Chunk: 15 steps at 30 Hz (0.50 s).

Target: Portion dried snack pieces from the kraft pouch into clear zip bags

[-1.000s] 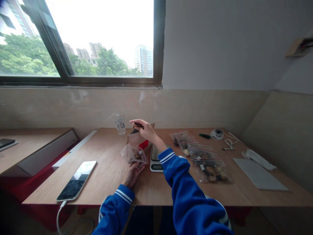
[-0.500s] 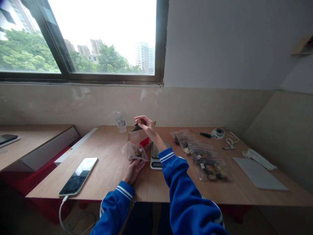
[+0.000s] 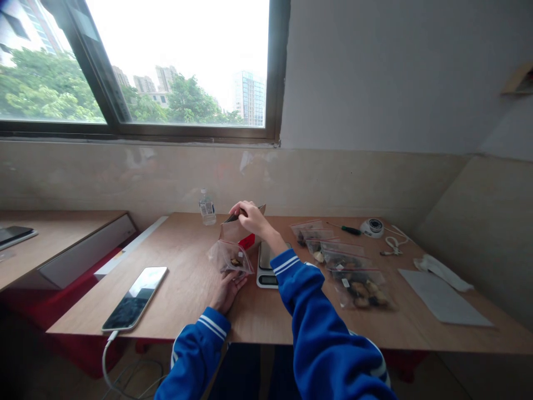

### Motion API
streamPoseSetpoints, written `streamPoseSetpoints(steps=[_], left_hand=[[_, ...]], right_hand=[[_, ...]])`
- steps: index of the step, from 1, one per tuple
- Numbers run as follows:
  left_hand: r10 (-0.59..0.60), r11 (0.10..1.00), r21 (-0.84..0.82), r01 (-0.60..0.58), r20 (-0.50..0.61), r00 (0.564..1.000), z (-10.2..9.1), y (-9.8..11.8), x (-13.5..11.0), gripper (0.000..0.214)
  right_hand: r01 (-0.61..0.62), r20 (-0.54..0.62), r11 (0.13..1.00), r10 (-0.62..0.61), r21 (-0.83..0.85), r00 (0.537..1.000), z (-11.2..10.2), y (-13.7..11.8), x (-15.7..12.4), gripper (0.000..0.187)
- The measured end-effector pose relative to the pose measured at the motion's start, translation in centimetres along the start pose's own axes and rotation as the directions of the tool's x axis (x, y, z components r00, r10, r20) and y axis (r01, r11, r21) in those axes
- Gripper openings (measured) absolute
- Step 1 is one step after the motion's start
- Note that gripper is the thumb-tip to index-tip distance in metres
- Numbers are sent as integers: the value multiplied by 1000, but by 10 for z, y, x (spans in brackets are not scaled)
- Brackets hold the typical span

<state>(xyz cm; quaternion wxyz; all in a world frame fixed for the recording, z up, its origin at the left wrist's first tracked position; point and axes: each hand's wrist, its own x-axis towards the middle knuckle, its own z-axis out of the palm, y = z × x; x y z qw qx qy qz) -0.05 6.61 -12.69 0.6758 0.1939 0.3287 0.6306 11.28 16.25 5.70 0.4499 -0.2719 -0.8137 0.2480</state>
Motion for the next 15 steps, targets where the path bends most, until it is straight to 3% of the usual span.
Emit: streamPoseSetpoints(steps=[2,4,9,12,13,15], left_hand=[[2,1000,2,-2,1,1000,0,0,0,22],[1,1000,5,-1,1,1000,0,1,0,22],[10,1000,9,-10,-4,1000,0,0,-1,23],[20,1000,19,-20,-9,1000,1,0,-2,24],[20,999,26,-19,-7,1000,1,0,-2,25],[17,999,41,-17,-2,1000,2,0,-4,25]], right_hand=[[53,3,980,-54,-194,999,3,-1,1,29],[80,-13,960,-87,-269,996,5,-2,1,31],[43,-159,930,-108,-364,981,3,-13,-12,28],[2,-266,966,-74,-260,961,0,-27,-33,24],[-16,-233,984,-26,-177,972,1,-30,-42,24],[-85,-31,996,84,-30,996,5,-34,-59,25]])
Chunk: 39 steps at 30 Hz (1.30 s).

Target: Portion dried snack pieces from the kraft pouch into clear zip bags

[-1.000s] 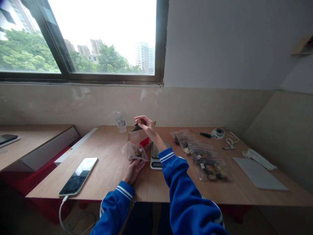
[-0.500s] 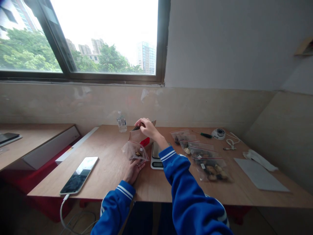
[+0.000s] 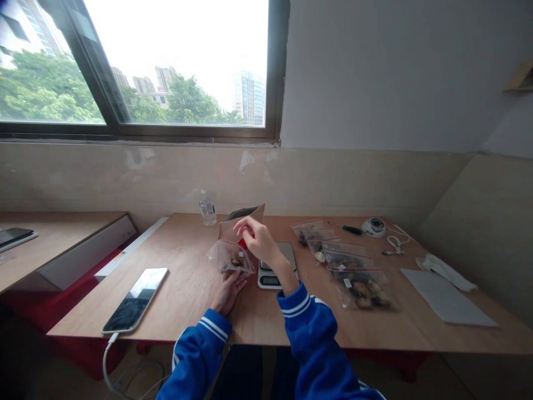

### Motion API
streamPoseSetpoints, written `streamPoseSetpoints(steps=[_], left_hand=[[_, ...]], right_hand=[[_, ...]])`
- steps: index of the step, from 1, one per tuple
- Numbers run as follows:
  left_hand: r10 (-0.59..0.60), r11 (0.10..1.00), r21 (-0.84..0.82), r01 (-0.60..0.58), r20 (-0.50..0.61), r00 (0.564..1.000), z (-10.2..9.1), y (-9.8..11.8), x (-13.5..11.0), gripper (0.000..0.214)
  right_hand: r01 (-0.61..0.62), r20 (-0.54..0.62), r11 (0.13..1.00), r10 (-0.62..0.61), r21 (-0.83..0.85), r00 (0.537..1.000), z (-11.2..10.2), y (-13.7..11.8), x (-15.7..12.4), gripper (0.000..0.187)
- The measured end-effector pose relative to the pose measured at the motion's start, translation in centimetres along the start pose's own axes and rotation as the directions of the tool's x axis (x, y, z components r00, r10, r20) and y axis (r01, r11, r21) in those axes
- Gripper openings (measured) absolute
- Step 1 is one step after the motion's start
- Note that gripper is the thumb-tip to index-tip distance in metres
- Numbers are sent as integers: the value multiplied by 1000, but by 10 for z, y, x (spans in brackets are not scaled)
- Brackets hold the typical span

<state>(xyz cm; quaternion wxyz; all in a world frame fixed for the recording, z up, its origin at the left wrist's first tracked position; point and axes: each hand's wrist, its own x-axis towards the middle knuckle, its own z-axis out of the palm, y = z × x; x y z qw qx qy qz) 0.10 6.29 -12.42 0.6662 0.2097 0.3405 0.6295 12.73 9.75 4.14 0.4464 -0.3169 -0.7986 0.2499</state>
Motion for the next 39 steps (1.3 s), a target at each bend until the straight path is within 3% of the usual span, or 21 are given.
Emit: streamPoseSetpoints(steps=[2,3,6,10,15,23,30,35,39], left_hand=[[0,1000,7,-1,19,1000,1,0,-1,25],[0,1000,7,0,31,1000,1,0,-1,25],[15,999,-47,-12,68,998,-3,0,-1,23],[55,973,-228,-24,134,989,-9,1,-1,20],[32,954,-296,35,219,975,-5,7,-6,37],[-28,945,-317,83,173,985,2,14,-14,46],[-75,948,-291,129,192,978,4,14,-13,55],[-75,970,-216,116,190,979,4,11,-10,44],[-61,975,-202,95,170,984,-1,6,-6,37]], right_hand=[[-79,219,997,76,5,973,8,2,-13,26],[-97,276,995,104,-39,955,13,4,-18,27],[-90,350,981,145,-170,925,27,14,-26,29],[-82,505,977,173,-199,845,36,26,-30,39],[-128,470,963,230,-238,852,39,33,-32,41],[-104,478,978,180,-182,860,35,35,-28,22],[-134,468,989,150,-68,871,30,36,-30,26],[-151,459,988,148,-30,876,27,28,-35,33],[-186,419,974,225,-132,880,31,23,-39,42]])
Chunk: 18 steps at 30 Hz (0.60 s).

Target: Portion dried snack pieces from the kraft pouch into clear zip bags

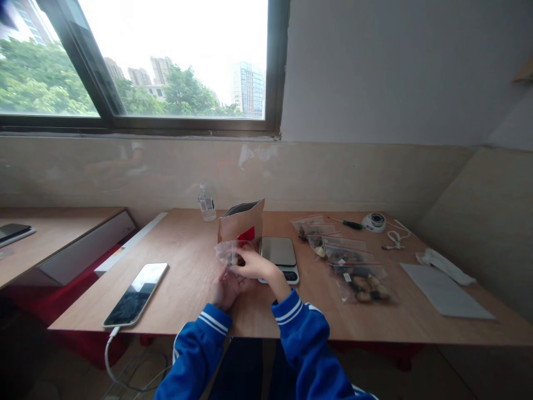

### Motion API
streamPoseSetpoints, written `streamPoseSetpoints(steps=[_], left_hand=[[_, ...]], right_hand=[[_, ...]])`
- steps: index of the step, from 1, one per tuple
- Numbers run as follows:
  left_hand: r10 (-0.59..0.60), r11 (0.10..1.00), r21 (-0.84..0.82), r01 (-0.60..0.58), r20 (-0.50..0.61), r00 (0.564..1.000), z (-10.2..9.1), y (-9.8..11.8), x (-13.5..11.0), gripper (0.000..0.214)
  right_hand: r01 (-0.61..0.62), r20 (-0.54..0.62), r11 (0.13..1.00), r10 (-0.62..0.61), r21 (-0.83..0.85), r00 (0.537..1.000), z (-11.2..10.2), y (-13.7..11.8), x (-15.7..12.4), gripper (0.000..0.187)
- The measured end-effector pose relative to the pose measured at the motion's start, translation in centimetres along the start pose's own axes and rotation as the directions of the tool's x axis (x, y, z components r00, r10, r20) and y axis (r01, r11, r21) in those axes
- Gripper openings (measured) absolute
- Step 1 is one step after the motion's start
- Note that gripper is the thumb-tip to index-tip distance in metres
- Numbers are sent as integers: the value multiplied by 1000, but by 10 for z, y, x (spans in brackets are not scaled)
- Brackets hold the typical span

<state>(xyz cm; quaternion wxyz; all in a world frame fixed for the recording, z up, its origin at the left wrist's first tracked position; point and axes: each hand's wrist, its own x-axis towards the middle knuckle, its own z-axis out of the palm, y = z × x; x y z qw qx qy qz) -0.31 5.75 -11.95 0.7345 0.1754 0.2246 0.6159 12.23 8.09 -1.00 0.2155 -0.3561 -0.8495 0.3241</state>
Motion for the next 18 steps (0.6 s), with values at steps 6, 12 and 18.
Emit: streamPoseSetpoints(steps=[6,12,18], left_hand=[[7,1000,7,-7,-11,1000,-3,-1,2,36],[-45,999,8,45,-27,999,2,3,-3,30],[-36,999,-36,36,9,999,1,3,-2,35]], right_hand=[[-77,-2,997,77,-17,997,12,1,2,39],[-63,-22,996,62,-58,998,12,6,3,24],[-30,-16,997,29,-69,999,10,6,5,18]])
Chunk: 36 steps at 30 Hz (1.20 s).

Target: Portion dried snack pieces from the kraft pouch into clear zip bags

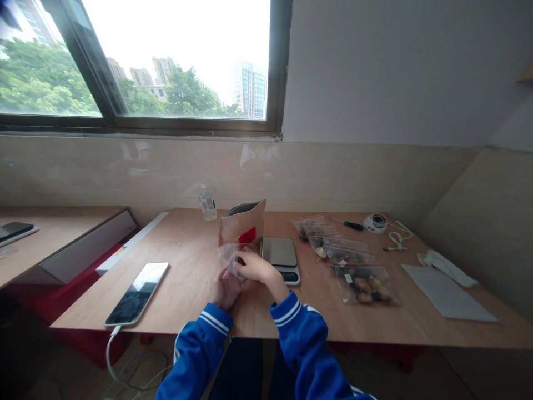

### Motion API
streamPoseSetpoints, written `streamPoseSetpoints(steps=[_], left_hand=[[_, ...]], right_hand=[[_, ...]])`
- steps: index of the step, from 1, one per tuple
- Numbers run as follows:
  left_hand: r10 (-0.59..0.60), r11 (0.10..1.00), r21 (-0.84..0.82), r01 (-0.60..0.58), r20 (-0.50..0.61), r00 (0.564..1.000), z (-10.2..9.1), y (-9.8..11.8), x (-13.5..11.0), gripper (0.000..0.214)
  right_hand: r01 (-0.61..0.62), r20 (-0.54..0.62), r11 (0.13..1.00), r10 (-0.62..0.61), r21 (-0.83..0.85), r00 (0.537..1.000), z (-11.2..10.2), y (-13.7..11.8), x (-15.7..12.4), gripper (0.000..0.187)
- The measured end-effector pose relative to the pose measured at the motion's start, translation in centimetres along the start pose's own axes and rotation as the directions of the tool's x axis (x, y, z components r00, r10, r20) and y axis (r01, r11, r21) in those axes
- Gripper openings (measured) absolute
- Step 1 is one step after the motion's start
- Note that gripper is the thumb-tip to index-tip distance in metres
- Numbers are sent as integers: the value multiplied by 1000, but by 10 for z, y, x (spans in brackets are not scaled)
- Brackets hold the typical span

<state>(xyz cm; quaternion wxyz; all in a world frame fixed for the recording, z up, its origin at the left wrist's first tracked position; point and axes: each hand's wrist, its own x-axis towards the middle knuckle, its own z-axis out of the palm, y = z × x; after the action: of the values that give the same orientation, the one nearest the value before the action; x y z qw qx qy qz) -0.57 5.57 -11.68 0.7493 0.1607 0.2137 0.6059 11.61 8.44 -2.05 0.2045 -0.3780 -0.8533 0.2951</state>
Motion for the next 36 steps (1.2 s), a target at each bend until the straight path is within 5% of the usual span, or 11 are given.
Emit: streamPoseSetpoints(steps=[5,11,20,29,36], left_hand=[[51,999,15,-50,-43,998,-4,0,2,36],[65,998,-8,-66,-65,996,-5,0,4,33],[60,998,-20,-61,-51,997,-3,1,3,32],[82,995,-50,-85,-53,995,-4,-1,6,28],[71,997,-42,-71,7,997,-15,-3,9,31]], right_hand=[[2,-95,998,-8,-57,995,11,2,4,20],[30,-81,995,-38,-96,996,22,0,4,17],[84,-90,995,-79,48,993,3,2,5,19],[85,-268,994,-62,73,961,1,8,7,18],[87,-64,996,-87,0,994,0,8,3,17]])
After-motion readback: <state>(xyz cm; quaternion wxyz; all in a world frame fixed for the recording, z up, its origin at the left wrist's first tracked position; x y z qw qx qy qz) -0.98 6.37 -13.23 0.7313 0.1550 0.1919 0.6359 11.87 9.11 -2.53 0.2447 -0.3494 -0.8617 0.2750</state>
